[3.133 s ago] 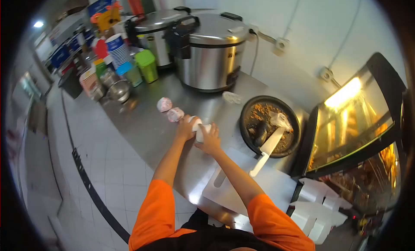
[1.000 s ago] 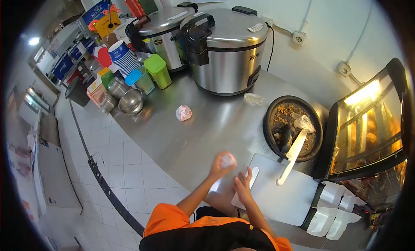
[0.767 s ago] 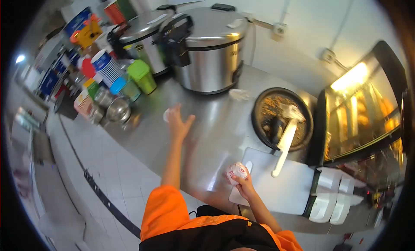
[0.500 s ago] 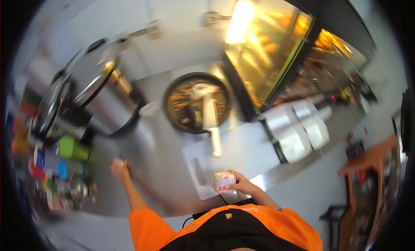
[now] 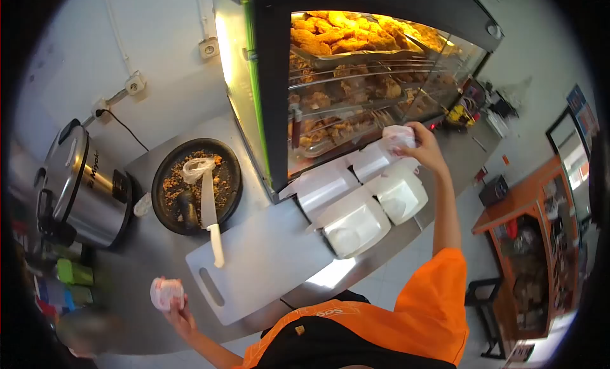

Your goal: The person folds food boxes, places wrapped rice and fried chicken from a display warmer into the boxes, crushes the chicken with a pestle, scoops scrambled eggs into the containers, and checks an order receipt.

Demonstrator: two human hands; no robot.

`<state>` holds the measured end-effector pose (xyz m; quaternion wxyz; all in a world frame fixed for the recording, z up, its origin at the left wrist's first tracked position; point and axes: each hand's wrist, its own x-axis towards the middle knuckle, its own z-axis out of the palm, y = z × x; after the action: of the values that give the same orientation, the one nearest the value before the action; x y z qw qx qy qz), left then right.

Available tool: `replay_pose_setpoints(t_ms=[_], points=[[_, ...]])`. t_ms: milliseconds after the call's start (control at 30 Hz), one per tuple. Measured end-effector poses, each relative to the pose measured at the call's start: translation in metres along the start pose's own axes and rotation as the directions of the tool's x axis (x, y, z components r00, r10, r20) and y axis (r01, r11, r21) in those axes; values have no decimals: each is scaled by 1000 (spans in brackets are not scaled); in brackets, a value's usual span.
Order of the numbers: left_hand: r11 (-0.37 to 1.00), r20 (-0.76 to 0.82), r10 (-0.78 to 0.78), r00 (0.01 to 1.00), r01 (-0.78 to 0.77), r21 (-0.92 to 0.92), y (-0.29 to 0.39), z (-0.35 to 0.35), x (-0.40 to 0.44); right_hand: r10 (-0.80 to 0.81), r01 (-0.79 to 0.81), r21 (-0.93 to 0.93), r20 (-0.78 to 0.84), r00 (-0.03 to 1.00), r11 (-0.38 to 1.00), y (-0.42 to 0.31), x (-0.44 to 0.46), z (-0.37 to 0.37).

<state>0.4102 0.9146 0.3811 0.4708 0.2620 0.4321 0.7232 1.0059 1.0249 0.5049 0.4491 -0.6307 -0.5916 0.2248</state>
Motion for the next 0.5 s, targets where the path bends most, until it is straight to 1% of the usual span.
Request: replay_pose_setpoints(t_ms=[33, 67, 100, 133, 167, 200, 233, 267, 300, 333, 367, 400, 433, 500], points=[[988, 33, 17, 999, -22, 150, -3, 34, -4, 7, 14, -179, 115, 993, 984, 20, 26, -6], [987, 160, -3, 987, -24, 162, -8, 72, -5, 36, 47, -346, 229, 973, 937, 42, 47, -6], [976, 278, 20, 960, -79, 202, -18, 108, -4, 82, 98, -489, 333, 939, 867, 62, 57, -2], [919, 309, 81, 948, -191, 346, -17, 168, -14, 99, 164, -471, 485, 869, 867, 80, 61, 3], [871, 434, 96, 896, -287, 399, -41, 183, -7, 110, 232, -442, 622, 775, 867, 95, 64, 6], [792, 567, 143, 811, -437, 426, -65, 212, -7, 120, 300, -405, 743, 658, 864, 107, 68, 9], [528, 717, 186, 672, -684, 504, -81, 244, -10, 124, 315, -407, 758, 641, 857, 112, 67, 12], [526, 816, 90, 572, -722, 449, -93, 275, -12, 131, 331, -411, 771, 623, 849, 113, 61, 14], [526, 857, -66, 511, -712, 465, -118, 291, -7, 136, 348, -415, 784, 606, 841, 115, 59, 16], [525, 874, -217, 434, -703, 479, -146, 301, 1, 103, 394, -396, 801, 590, 829, 127, 63, 17], [511, 749, -474, 463, -547, 663, -160, 315, 10, 137, 423, -427, 815, 563, 799, 132, 67, 18], [438, 573, -695, 435, -376, 817, -172, 326, 20, 170, 455, -455, 825, 539, 766, 135, 72, 19], [409, 525, -761, 380, -347, 844, -188, 329, 33, 201, 487, -480, 831, 519, 729, 137, 77, 20], [347, 429, -865, 261, -307, 886, -221, 329, 62, 301, 521, -504, 853, 427, 689, 157, 92, 32]])
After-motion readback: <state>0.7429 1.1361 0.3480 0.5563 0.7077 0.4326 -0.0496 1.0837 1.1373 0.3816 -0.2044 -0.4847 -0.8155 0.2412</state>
